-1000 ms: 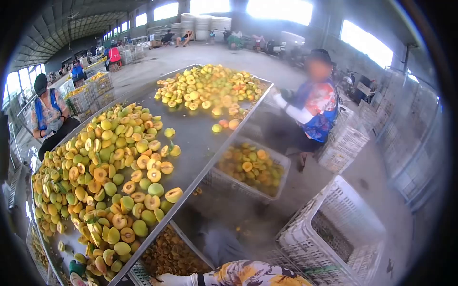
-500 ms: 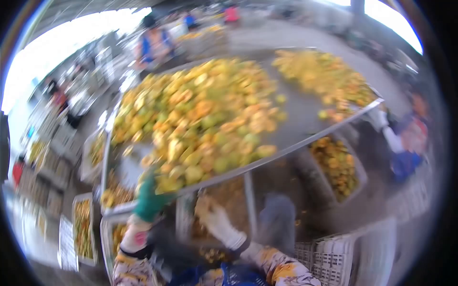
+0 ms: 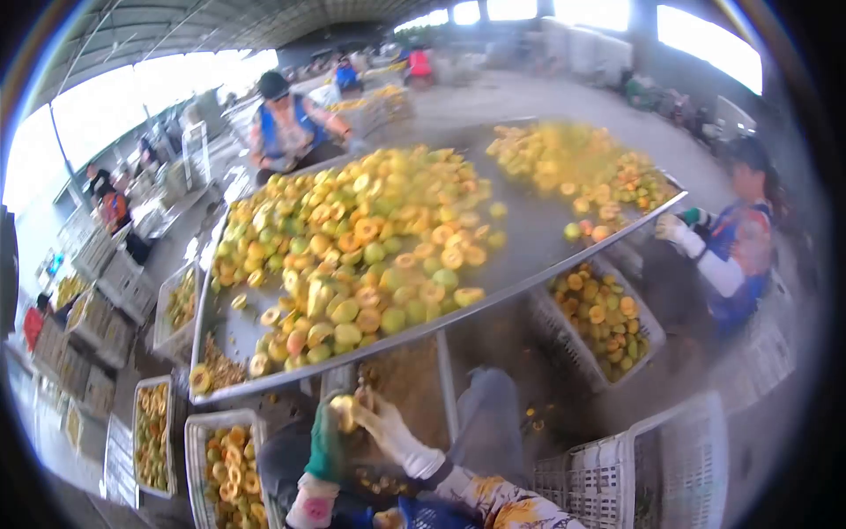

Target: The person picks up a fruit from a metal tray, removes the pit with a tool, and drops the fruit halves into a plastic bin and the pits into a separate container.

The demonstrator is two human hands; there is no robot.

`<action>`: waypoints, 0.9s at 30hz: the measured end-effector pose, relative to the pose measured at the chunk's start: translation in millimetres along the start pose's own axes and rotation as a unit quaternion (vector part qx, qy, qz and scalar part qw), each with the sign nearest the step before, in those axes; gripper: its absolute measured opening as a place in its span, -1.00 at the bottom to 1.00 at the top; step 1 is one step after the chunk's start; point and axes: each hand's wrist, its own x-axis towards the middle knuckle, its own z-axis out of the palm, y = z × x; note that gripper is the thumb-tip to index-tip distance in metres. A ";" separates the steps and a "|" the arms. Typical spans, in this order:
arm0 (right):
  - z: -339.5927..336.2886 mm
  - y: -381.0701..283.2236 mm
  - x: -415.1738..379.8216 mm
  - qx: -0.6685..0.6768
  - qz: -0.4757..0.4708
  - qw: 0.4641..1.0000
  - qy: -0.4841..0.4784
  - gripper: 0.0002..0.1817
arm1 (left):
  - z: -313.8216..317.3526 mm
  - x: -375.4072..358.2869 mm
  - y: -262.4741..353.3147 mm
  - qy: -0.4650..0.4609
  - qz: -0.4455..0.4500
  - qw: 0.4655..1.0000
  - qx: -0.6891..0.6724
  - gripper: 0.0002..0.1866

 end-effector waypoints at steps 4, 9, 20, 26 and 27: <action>14.1 -21.5 -9.2 -0.366 -0.199 0.909 0.015 -0.71 | -10.5 4.8 -20.6 0.133 -0.173 0.927 -0.305 -0.65; -28.5 -13.8 -25.1 -0.415 -0.118 0.901 0.045 -0.70 | 2.7 6.6 32.1 0.120 -0.128 0.921 -0.347 -0.58; 7.1 -10.1 -40.0 -0.579 -0.163 0.798 -0.041 -0.78 | 7.3 0.4 21.8 0.078 -0.140 0.913 -0.375 -0.55; 12.9 -1.2 -32.9 -0.581 -0.183 0.792 -0.035 -0.78 | 11.9 -0.7 9.7 0.146 -0.091 0.956 -0.237 -0.60; 14.2 -1.5 -32.3 -0.581 -0.178 0.793 -0.038 -0.78 | 10.5 -0.2 7.2 0.147 -0.069 0.972 -0.171 -0.62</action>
